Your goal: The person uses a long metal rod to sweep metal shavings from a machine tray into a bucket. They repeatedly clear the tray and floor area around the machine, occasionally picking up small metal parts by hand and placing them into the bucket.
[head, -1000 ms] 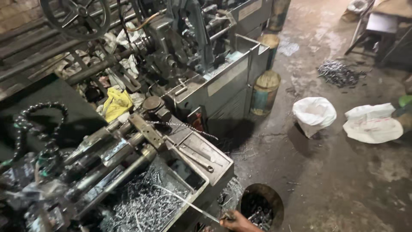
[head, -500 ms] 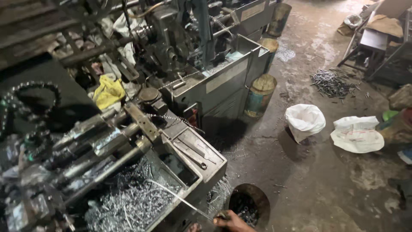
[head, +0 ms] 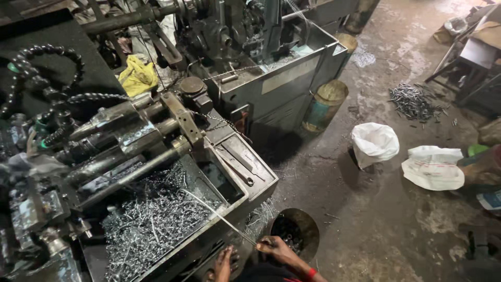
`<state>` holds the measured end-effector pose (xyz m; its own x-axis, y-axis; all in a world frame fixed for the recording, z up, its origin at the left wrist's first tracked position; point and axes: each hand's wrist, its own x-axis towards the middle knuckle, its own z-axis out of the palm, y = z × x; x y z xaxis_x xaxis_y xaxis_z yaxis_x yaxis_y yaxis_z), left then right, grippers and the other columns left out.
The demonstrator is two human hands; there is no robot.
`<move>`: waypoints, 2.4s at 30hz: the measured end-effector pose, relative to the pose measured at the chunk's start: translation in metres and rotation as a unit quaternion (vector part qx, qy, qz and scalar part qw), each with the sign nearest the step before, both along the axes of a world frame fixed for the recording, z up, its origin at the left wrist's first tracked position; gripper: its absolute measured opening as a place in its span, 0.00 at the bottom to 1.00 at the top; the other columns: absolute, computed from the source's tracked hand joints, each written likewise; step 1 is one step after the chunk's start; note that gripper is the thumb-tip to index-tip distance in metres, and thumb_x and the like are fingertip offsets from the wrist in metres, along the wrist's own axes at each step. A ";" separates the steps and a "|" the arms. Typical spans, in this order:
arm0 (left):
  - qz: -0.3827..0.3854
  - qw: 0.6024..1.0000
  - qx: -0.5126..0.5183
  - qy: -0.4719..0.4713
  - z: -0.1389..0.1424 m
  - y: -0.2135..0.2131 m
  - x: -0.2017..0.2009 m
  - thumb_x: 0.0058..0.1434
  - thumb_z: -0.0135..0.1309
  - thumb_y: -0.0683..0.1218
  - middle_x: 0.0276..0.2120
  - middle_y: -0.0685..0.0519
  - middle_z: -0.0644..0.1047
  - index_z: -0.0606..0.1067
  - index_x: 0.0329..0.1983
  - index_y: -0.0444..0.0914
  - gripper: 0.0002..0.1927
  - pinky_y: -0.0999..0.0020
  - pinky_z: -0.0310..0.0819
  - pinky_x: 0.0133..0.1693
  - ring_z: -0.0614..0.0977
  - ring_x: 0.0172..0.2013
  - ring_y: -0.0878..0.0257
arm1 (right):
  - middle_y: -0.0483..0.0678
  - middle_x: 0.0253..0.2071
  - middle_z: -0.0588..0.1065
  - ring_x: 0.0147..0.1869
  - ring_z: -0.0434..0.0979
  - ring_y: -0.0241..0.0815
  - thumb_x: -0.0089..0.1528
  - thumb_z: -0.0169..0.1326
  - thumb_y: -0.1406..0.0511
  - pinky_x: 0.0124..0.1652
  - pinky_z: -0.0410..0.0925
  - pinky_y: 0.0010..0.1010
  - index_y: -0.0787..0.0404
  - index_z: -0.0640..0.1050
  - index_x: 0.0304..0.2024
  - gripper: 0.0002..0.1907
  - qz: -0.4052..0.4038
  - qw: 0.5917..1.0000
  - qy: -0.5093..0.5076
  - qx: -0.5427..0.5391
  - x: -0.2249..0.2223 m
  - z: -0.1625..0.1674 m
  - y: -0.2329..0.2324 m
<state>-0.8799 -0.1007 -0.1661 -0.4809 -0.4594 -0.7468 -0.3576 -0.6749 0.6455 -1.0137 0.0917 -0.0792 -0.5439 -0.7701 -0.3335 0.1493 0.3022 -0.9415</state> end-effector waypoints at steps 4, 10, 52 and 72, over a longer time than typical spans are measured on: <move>-0.011 0.999 -0.017 0.039 0.005 0.000 0.004 0.62 0.58 0.58 0.43 0.50 0.85 0.80 0.56 0.41 0.24 0.62 0.77 0.37 0.84 0.38 0.59 | 0.37 0.29 0.74 0.34 0.69 0.30 0.60 0.64 0.51 0.34 0.65 0.27 0.60 0.82 0.38 0.19 -0.046 0.996 -0.034 0.062 0.001 -0.001 0.000; -0.018 0.997 -0.062 0.043 0.001 0.006 0.022 0.66 0.53 0.56 0.47 0.54 0.83 0.78 0.57 0.40 0.22 0.67 0.72 0.42 0.82 0.44 0.64 | 0.39 0.31 0.74 0.36 0.70 0.32 0.62 0.62 0.49 0.36 0.66 0.30 0.62 0.79 0.37 0.22 -0.004 0.999 0.038 0.032 0.007 -0.001 0.007; -0.263 0.867 -0.273 -0.323 0.029 -0.021 0.212 0.63 0.49 0.70 0.62 0.43 0.74 0.71 0.66 0.46 0.36 0.48 0.68 0.61 0.74 0.62 0.42 | 0.44 0.30 0.75 0.26 0.75 0.31 0.64 0.57 0.65 0.19 0.63 0.24 0.57 0.74 0.53 0.15 -0.012 0.992 -0.110 0.064 0.030 0.137 -0.074; -0.266 0.842 -0.221 -0.414 0.032 -0.047 0.295 0.57 0.57 0.65 0.54 0.43 0.78 0.74 0.58 0.50 0.28 0.47 0.73 0.56 0.79 0.56 0.42 | 0.58 0.27 0.74 0.29 0.76 0.52 0.75 0.42 0.56 0.33 0.68 0.46 0.59 0.78 0.51 0.17 0.334 0.780 0.517 0.111 -0.025 0.199 -0.188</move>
